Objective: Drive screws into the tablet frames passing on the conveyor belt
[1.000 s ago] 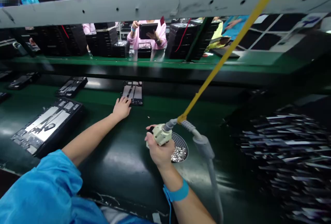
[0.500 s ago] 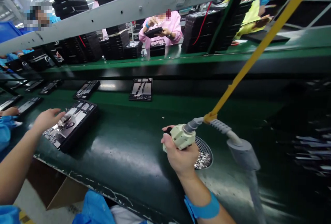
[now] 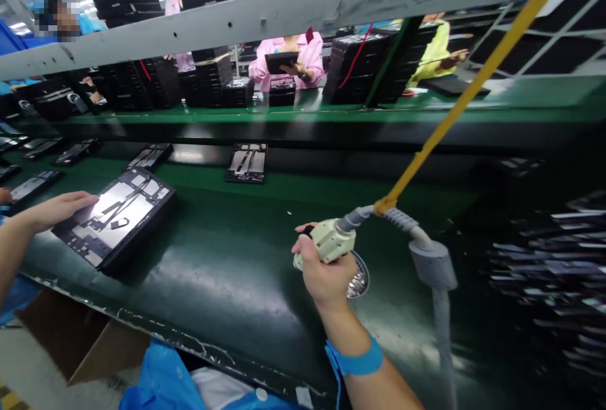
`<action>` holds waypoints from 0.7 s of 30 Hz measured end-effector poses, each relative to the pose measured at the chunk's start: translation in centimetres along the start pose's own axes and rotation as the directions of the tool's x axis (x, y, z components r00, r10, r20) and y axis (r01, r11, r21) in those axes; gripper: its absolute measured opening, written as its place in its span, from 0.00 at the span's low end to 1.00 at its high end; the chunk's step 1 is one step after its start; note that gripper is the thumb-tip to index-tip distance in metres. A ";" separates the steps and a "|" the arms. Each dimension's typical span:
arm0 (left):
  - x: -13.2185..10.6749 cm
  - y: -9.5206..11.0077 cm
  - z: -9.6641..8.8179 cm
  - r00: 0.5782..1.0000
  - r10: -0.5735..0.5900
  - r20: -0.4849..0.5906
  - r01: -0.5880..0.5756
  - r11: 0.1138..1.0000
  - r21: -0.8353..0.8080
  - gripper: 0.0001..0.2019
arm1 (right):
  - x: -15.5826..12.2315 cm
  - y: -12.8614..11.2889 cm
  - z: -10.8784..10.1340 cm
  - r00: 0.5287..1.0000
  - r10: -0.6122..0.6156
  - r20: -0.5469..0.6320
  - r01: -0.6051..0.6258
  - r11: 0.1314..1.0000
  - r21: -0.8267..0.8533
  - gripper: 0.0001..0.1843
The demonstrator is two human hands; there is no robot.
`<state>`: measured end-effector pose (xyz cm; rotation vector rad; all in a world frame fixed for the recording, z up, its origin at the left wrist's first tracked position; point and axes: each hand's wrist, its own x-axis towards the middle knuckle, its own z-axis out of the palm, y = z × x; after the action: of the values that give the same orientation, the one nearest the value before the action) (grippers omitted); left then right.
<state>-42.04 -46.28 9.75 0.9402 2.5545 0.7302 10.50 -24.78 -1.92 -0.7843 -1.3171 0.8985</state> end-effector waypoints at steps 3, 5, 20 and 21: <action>-0.7 1.0 -0.8 0.978 -0.097 0.184 0.132 0.973 -0.189 0.28 | 0.1 -0.2 -0.1 1.000 -0.008 -0.024 0.008 1.000 0.006 0.11; -1.4 1.9 -0.7 0.967 -0.141 0.212 0.202 0.930 -0.306 0.28 | 0.4 -0.3 -0.3 0.998 -0.025 -0.056 0.026 0.999 0.018 0.10; -12.6 11.9 23.9 0.878 -0.043 0.477 0.426 0.527 -0.736 0.30 | 0.8 -0.1 -2.1 0.990 -0.058 -0.131 0.053 0.998 -0.037 0.10; -13.3 12.4 25.7 0.878 -0.030 0.478 0.425 0.507 -0.750 0.31 | 0.6 -0.1 -2.1 0.990 -0.058 -0.129 0.054 0.998 -0.035 0.10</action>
<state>-14.27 -38.10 -2.62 0.3198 1.5469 1.3301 12.60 -24.22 -1.81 -0.8129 -1.2357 0.7709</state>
